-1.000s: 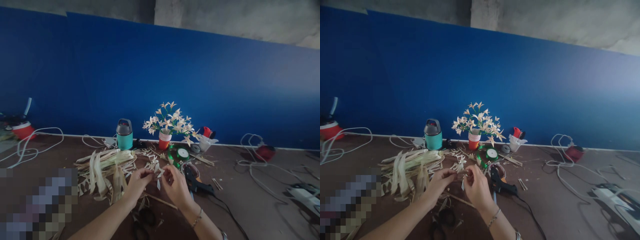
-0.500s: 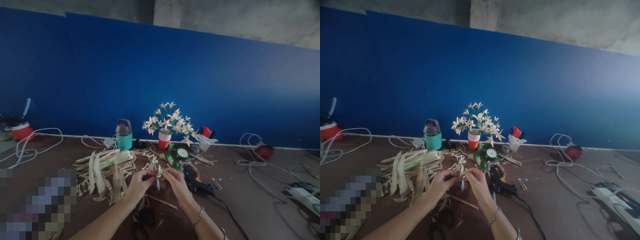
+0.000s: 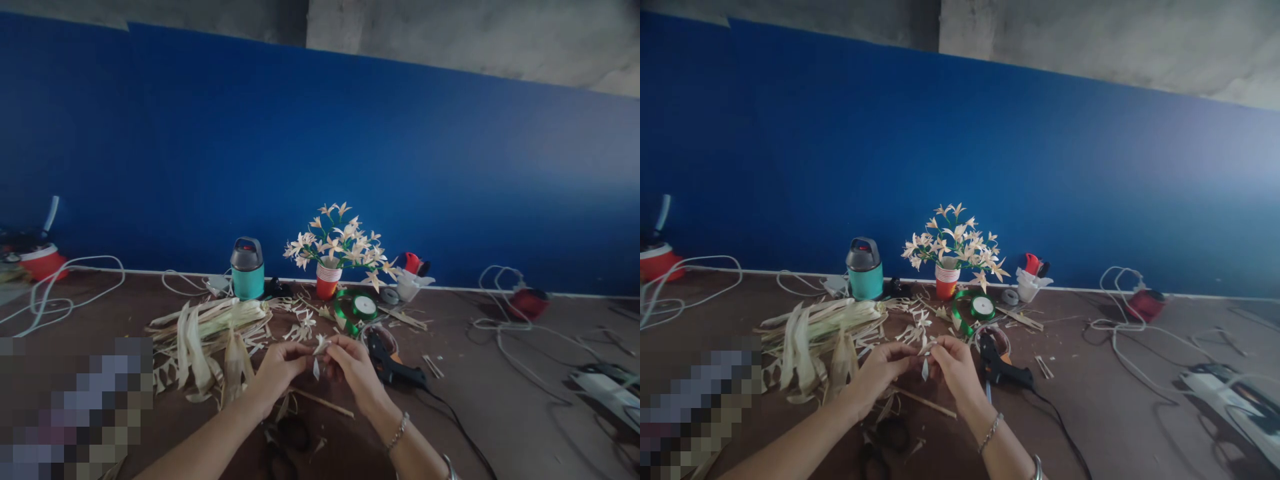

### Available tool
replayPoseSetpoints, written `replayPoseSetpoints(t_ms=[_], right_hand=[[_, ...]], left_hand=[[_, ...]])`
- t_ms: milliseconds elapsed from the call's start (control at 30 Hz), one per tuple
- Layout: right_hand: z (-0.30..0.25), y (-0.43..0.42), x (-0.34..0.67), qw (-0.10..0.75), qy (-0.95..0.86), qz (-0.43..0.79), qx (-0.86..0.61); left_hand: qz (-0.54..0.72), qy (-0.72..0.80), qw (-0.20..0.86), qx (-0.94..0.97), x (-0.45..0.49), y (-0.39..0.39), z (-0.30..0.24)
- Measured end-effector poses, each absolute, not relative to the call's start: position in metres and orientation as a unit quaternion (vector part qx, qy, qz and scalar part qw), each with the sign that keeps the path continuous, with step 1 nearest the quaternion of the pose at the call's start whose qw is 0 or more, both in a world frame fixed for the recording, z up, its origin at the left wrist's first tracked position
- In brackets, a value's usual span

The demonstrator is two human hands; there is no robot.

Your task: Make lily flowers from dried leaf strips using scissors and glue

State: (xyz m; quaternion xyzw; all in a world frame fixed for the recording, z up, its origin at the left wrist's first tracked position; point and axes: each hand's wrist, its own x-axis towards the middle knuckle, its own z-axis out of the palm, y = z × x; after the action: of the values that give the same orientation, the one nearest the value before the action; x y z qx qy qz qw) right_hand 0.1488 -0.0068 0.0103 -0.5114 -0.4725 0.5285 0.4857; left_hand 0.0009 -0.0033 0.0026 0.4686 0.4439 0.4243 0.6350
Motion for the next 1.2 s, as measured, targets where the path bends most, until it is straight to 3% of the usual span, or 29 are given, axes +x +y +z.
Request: replayPoseSetpoints(t_ms=[233, 367, 467, 633, 833, 967, 1100, 1200], right_hand=[[0.005, -0.002, 0.155, 0.468, -0.513, 0.503, -0.515], [-0.004, 0.004, 0.166, 0.447, -0.623, 0.325, -0.554], [-0.012, 0.004, 0.169, 0.358, -0.735, 0.169, -0.551], [-0.019, -0.002, 0.160, 0.279, -0.784, 0.085, -0.548], [-0.014, -0.003, 0.154, 0.304, -0.772, 0.123, -0.545], [-0.005, -0.007, 0.155, 0.366, -0.745, 0.160, -0.534], [0.003, -0.012, 0.155, 0.436, -0.762, 0.120, -0.463], [0.005, -0.014, 0.153, 0.432, -0.784, 0.088, -0.436]], left_hand=[[0.427, 0.448, 0.643, 0.451, 0.000, -0.001, -0.003], [0.445, 0.469, 0.651, 0.397, -0.002, 0.001, -0.001], [0.461, 0.475, 0.648, 0.377, -0.004, 0.003, -0.001], [0.471, 0.470, 0.637, 0.391, -0.006, 0.005, -0.005], [0.467, 0.483, 0.631, 0.388, -0.006, 0.006, -0.008], [0.463, 0.498, 0.628, 0.378, -0.005, 0.005, -0.007], [0.446, 0.516, 0.623, 0.383, -0.004, 0.003, -0.004], [0.436, 0.522, 0.613, 0.401, -0.003, 0.002, -0.004]])
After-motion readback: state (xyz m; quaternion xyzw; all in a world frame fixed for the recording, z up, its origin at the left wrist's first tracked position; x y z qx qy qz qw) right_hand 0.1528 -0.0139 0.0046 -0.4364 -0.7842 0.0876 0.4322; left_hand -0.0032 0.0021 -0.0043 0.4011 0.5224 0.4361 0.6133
